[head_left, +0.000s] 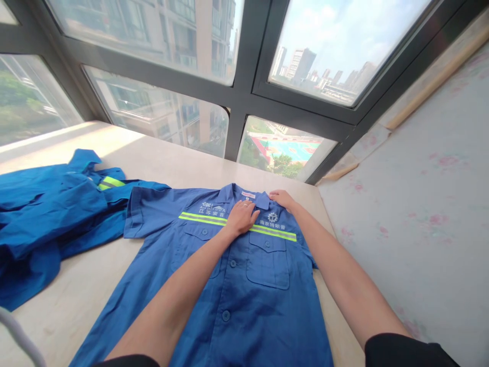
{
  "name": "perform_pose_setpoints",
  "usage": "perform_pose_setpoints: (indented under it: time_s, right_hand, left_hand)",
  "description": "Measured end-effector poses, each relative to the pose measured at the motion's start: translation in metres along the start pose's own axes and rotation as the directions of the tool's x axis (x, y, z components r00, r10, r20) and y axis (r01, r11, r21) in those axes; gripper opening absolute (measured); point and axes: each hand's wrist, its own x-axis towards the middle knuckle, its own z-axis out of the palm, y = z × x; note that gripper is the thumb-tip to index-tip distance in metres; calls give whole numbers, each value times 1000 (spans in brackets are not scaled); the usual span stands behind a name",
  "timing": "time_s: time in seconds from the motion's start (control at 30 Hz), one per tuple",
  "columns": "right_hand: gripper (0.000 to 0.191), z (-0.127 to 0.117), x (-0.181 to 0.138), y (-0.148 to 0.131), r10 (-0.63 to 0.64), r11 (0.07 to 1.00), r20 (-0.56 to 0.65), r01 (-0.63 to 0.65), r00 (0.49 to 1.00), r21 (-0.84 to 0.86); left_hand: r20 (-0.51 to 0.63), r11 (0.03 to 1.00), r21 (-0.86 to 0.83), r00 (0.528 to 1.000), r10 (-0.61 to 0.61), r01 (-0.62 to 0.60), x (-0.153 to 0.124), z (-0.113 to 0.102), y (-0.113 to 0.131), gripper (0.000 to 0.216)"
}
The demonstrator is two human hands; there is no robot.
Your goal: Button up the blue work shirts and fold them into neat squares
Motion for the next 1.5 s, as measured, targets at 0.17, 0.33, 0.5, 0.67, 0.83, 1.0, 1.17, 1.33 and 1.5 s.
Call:
perform_pose_setpoints:
  time_s: [0.17,0.33,0.5,0.67,0.83,1.0,1.17,1.33,1.5]
  right_hand:
    - [41,2,9,-10,102,994,17,-102,995,29]
    - [20,12,14,-28,137,991,-55,-137,989,-1]
    - [14,14,2,-34,122,981,-106,-103,987,166]
    - [19,6,-16,-18,199,878,-105,-129,974,461]
    - [19,8,-24,-8,287,721,27,-235,957,652]
    - [12,11,-25,-8,276,588,239,-360,931,724]
    - [29,10,-14,-15,298,540,319,-434,900,721]
    - [15,16,1,-27,282,485,191,-312,940,817]
    - [10,18,5,-27,209,419,217,-287,954,861]
  left_hand:
    - [-53,1000,23,998,17,-15,-1,-3,3,28]
    - [-52,999,52,999,11,-9,-2,-3,3,29]
    - [30,993,95,997,-73,70,1,-12,5,34]
    - [178,946,223,944,-277,235,22,-33,1,42]
    - [224,938,230,924,-310,259,32,-43,-6,61]
    - [242,926,95,893,-378,366,43,-50,-21,63]
    - [161,937,93,924,-348,337,69,-52,-35,40]
    - [272,989,30,951,-148,146,93,-36,-36,54]
    - [404,992,-70,912,-63,100,112,-25,-44,60]
